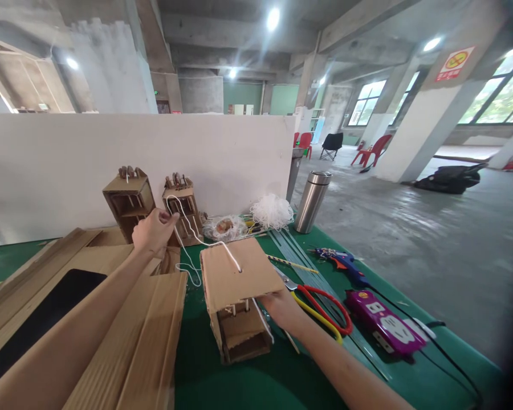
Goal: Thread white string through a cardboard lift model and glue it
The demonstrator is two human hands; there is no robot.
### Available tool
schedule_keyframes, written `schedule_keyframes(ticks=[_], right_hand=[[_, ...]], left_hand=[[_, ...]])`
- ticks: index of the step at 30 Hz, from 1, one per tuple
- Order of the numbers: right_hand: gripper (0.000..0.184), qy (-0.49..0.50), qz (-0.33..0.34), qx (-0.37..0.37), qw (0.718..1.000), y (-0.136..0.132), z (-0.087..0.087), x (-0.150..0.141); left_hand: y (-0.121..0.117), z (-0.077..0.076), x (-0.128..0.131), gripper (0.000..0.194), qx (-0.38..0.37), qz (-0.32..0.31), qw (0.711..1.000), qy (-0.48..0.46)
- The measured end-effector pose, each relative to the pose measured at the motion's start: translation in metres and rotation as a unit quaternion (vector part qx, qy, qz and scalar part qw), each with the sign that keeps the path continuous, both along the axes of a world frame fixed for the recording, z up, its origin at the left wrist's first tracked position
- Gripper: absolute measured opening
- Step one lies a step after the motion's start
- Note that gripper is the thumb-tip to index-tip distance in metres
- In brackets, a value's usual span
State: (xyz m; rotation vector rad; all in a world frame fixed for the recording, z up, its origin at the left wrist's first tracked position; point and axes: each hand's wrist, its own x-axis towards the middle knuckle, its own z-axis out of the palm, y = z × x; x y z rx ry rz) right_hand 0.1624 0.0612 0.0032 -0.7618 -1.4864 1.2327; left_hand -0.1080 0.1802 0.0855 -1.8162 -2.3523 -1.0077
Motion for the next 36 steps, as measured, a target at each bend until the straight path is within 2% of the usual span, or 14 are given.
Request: schedule_keyframes(ticks=[3, 7, 13, 17, 20, 25, 28, 32, 36], right_hand=[[0.037, -0.006, 0.001, 0.001, 1.000, -0.001, 0.003, 0.001], [0.036, -0.009, -0.002, 0.004, 1.000, -0.001, 0.004, 0.002], [0.036, -0.007, -0.002, 0.014, 1.000, -0.002, 0.006, 0.002], [0.036, -0.005, -0.006, 0.022, 1.000, -0.002, 0.003, 0.001], [0.035, -0.006, -0.014, 0.030, 0.999, -0.001, 0.002, 0.000], [0.034, -0.012, -0.018, 0.041, 0.999, 0.001, 0.002, 0.000], [0.034, -0.015, -0.033, 0.044, 0.998, 0.003, 0.000, 0.002], [0.033, -0.020, -0.058, 0.044, 0.997, 0.007, -0.004, 0.004], [0.030, -0.024, -0.073, 0.040, 0.996, 0.007, -0.006, 0.005]], left_hand=[[0.007, 0.006, -0.001, 0.034, 0.006, 0.026, 0.999, 0.030], [0.008, 0.009, -0.005, 0.028, 0.015, 0.035, 0.997, 0.062], [-0.013, 0.011, -0.009, 0.018, 0.035, 0.004, 0.993, 0.109], [-0.036, 0.008, -0.007, 0.016, 0.044, -0.066, 0.987, 0.140], [-0.044, 0.001, -0.005, 0.017, 0.025, -0.131, 0.979, 0.155], [-0.032, -0.013, -0.001, 0.021, -0.066, -0.267, 0.950, 0.147], [-0.026, -0.020, 0.007, 0.026, -0.064, -0.318, 0.936, 0.136], [-0.040, -0.027, 0.015, 0.028, 0.002, -0.310, 0.943, 0.121], [-0.076, -0.035, 0.012, 0.025, 0.057, -0.262, 0.960, 0.081]])
